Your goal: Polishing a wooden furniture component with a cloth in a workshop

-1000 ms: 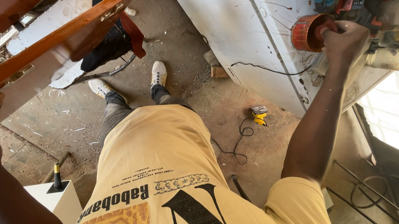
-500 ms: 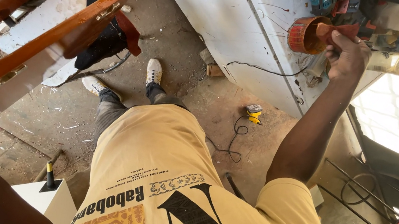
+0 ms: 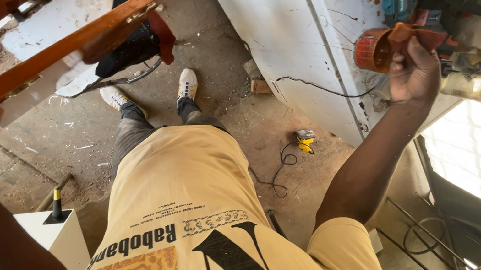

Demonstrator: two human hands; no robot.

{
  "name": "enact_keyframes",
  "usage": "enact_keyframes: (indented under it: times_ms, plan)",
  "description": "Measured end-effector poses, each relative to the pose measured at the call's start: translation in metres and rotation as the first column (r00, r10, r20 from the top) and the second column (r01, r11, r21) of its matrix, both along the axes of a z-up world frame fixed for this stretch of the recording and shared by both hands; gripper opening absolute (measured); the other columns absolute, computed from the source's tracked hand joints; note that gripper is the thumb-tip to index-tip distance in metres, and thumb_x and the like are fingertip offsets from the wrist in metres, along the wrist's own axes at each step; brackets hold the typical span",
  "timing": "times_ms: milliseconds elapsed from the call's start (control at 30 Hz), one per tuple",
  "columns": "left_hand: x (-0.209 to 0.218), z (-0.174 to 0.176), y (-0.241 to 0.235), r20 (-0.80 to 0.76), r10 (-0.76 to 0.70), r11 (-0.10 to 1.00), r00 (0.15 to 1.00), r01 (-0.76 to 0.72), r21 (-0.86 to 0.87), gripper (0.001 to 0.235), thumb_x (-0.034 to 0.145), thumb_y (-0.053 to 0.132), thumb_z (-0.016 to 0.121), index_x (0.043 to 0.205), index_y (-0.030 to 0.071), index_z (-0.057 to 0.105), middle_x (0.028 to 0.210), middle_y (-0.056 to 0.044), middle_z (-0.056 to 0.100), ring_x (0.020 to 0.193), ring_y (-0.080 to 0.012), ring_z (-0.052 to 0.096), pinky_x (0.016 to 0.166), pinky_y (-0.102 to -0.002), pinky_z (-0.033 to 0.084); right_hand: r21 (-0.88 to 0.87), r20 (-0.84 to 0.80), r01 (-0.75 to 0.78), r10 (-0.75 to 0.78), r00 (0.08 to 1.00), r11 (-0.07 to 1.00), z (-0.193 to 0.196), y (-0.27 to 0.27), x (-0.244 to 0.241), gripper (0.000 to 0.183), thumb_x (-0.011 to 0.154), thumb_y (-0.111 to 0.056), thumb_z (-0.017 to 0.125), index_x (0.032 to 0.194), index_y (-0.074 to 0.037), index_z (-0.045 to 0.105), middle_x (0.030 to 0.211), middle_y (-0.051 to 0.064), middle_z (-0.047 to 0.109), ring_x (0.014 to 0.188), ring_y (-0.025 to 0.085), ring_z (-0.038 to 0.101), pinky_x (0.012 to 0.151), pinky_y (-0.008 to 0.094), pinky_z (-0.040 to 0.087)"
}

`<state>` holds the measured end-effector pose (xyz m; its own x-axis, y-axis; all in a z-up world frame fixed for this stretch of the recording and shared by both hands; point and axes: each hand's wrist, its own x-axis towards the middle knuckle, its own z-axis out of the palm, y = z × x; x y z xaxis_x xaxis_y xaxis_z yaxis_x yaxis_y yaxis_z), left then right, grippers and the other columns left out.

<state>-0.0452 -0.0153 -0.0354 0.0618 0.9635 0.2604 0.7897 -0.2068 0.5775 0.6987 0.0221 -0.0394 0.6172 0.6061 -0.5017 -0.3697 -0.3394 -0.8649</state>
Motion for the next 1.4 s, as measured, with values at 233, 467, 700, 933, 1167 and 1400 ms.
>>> enact_keyframes:
  times_ms: [233, 467, 700, 933, 1167, 1400]
  plan:
    - [0.031, 0.026, 0.018, 0.228, 0.132, 0.966, 0.965, -0.177, 0.189, 0.032, 0.094, 0.008, 0.098, 0.109, -0.005, 0.074, 0.122, -0.015, 0.051, 0.116, -0.0353, 0.057, 0.104, -0.047, 0.05, 0.343, -0.054, -0.314, 0.352, 0.934, 0.885, -0.018, 0.02, -0.074, 0.022, 0.099, -0.01, 0.074, 0.119, -0.016, 0.066, 0.132, 0.009, 0.069, 0.086, 0.008, 0.058, 0.066, 0.014, 0.046]
    - [0.054, 0.023, 0.024, 0.449, 0.009, 0.98, 0.894, -0.097, 0.172, 0.058, 0.094, -0.004, 0.086, 0.133, 0.006, 0.044, 0.107, -0.014, 0.075, 0.1, -0.0268, 0.078, 0.101, -0.042, 0.057, 0.288, -0.08, -0.473, 0.513, 0.855, 0.833, 0.009, 0.05, -0.293, 0.032, 0.076, -0.01, 0.082, 0.107, -0.009, 0.075, 0.107, 0.015, 0.078, 0.079, 0.023, 0.076, 0.041, 0.021, 0.036]
    - [0.074, 0.037, 0.02, 0.499, 0.153, 0.943, 0.853, -0.277, 0.183, 0.048, 0.082, 0.007, 0.093, 0.12, 0.003, 0.064, 0.092, -0.005, 0.075, 0.099, -0.0292, 0.067, 0.105, -0.04, 0.049, 0.323, 0.174, -0.733, 0.724, 0.668, 0.599, 0.071, 0.039, -0.429, 0.021, 0.085, -0.004, 0.082, 0.1, 0.007, 0.072, 0.079, 0.021, 0.067, 0.053, 0.016, 0.061, 0.041, 0.027, 0.053]
    - [0.07, 0.043, 0.021, 0.403, 0.075, 0.97, 0.912, -0.16, 0.181, 0.041, 0.091, -0.007, 0.067, 0.125, 0.007, 0.049, 0.101, -0.005, 0.078, 0.107, -0.0302, 0.07, 0.112, -0.052, 0.048, 0.165, 0.515, -0.904, 0.747, 0.42, 0.395, 0.096, 0.05, -0.456, 0.012, 0.095, 0.001, 0.075, 0.104, 0.008, 0.074, 0.085, 0.016, 0.072, 0.055, 0.016, 0.056, 0.046, 0.024, 0.047]
    - [0.068, 0.045, 0.022, 0.421, 0.086, 0.968, 0.903, -0.176, 0.18, 0.04, 0.091, -0.007, 0.066, 0.124, 0.007, 0.048, 0.1, -0.004, 0.078, 0.105, -0.0309, 0.071, 0.112, -0.053, 0.048, 0.078, 0.608, -0.88, 0.677, 0.415, 0.469, 0.098, 0.061, -0.445, 0.012, 0.096, -0.001, 0.076, 0.102, 0.01, 0.075, 0.079, 0.014, 0.068, 0.055, 0.016, 0.055, 0.042, 0.026, 0.045]
    - [0.076, 0.039, 0.026, 0.414, 0.096, 0.957, 0.905, -0.199, 0.213, 0.039, 0.09, -0.006, 0.062, 0.124, 0.009, 0.05, 0.097, -0.003, 0.079, 0.097, -0.027, 0.068, 0.109, -0.05, 0.05, 0.183, 0.592, -0.943, 0.735, 0.331, 0.278, 0.126, 0.049, -0.479, 0.014, 0.092, -0.002, 0.077, 0.102, 0.006, 0.074, 0.092, 0.019, 0.075, 0.077, 0.022, 0.068, 0.066, 0.029, 0.056]
